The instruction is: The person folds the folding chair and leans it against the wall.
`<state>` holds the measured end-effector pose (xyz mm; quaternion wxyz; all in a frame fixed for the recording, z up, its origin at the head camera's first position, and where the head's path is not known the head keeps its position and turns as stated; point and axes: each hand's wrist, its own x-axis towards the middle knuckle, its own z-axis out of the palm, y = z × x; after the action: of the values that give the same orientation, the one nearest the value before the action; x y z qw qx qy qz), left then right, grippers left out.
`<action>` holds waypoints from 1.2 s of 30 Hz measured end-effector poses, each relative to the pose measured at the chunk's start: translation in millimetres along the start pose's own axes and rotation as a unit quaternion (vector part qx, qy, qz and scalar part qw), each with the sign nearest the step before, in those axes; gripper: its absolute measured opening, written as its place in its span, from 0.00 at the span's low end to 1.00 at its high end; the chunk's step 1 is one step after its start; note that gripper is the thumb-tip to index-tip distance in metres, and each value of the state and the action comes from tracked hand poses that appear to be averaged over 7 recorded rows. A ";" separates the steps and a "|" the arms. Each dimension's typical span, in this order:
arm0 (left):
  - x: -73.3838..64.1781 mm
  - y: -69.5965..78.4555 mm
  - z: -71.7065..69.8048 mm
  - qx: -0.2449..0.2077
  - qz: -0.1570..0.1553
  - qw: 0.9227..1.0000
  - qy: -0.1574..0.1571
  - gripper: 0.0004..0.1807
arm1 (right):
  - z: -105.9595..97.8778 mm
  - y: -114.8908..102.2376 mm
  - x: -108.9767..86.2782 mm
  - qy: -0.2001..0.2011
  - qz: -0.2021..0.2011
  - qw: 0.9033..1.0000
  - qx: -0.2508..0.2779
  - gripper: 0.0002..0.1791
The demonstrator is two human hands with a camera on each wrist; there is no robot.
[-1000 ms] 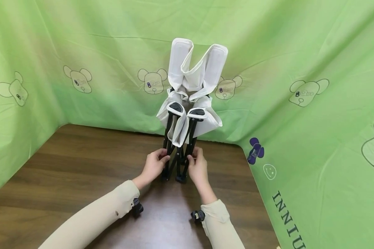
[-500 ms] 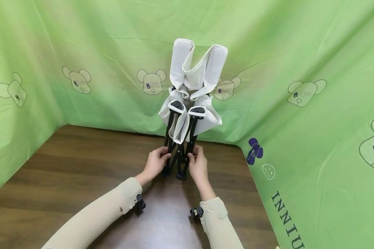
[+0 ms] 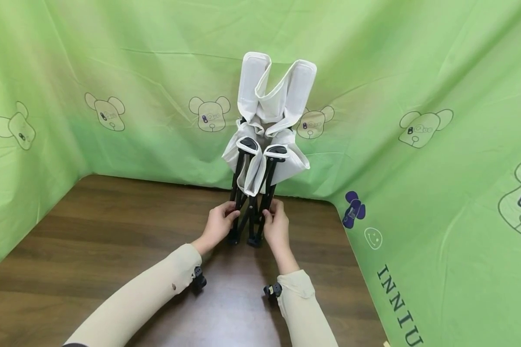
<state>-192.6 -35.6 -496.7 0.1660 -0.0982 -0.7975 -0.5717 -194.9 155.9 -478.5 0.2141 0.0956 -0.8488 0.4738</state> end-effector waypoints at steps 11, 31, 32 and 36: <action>5.7 -7.2 3.9 -0.018 0.009 1.000 0.005 0.12 | 2.6 4.6 3.8 -0.005 0.014 1.000 0.006 0.18; 14.0 -14.0 12.2 -0.028 0.025 0.999 0.006 0.15 | 6.7 13.2 7.9 0.024 0.011 1.000 -0.009 0.17; 14.0 -13.9 12.3 -0.027 0.024 0.999 0.005 0.15 | 6.7 13.2 7.7 0.025 0.010 1.000 -0.010 0.17; 12.9 -12.5 11.7 -0.013 0.023 1.000 -0.001 0.19 | 7.1 13.5 8.3 0.027 0.010 1.000 -0.009 0.18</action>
<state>-210.6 -29.1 -506.2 0.1769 -0.1188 -0.7876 -0.5782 -209.2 157.4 -488.2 0.2328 0.0721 -0.8480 0.4707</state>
